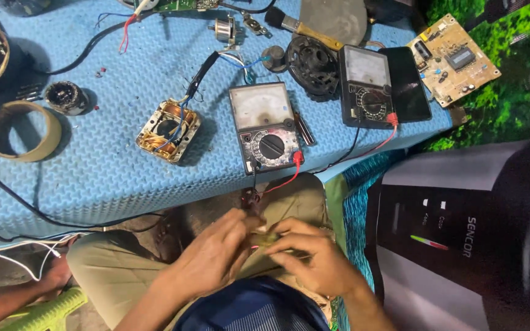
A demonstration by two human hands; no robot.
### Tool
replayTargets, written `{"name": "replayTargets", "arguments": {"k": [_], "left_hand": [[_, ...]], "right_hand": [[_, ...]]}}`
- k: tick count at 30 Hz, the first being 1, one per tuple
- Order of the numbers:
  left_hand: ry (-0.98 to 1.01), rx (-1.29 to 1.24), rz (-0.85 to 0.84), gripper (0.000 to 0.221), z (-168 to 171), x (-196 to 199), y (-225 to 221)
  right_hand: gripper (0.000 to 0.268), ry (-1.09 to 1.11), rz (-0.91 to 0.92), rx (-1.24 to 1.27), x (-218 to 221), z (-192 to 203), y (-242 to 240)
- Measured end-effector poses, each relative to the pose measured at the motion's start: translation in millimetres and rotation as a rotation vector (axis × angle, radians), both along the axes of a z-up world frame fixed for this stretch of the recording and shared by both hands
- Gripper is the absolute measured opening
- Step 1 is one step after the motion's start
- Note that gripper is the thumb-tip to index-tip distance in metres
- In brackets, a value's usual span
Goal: Testing and repairing a small electronic circuit board using a multimeter and applying tape.
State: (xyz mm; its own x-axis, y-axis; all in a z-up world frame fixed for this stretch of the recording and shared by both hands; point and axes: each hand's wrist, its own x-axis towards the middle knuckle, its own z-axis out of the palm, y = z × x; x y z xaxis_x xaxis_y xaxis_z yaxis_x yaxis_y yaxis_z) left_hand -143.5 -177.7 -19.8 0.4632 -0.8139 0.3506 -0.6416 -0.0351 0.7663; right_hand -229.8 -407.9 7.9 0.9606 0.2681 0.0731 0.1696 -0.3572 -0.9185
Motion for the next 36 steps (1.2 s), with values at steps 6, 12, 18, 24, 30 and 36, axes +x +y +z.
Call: {"name": "replayTargets", "arguments": {"k": [6, 12, 18, 24, 30, 36], "left_hand": [[-0.099, -0.067, 0.261, 0.037, 3.4, -7.4, 0.9], [-0.037, 0.077, 0.342, 0.040, -37.2, -21.2, 24.4], [-0.094, 0.038, 0.409, 0.027, -52.9, -31.6, 37.0], [-0.010, 0.100, 0.411, 0.026, -75.5, -42.7, 49.9], [0.059, 0.107, 0.397, 0.019, -89.1, -57.5, 57.0], [0.020, 0.072, 0.405, 0.020, -102.5, -50.5, 55.1]], "right_hand": [[0.015, 0.062, -0.516, 0.036, -8.4, -2.5, -95.1], [0.009, -0.328, -1.203, -0.372, 12.7, -60.8, -277.1], [0.014, -0.549, -1.072, -0.813, 59.0, -59.1, -334.1], [0.028, -0.502, -0.807, -1.182, 77.5, -66.9, -343.6], [0.019, -0.624, -0.673, -0.983, 69.5, -64.2, -343.4], [0.020, -0.490, -0.926, -0.292, 52.6, -38.8, -298.8]]}}
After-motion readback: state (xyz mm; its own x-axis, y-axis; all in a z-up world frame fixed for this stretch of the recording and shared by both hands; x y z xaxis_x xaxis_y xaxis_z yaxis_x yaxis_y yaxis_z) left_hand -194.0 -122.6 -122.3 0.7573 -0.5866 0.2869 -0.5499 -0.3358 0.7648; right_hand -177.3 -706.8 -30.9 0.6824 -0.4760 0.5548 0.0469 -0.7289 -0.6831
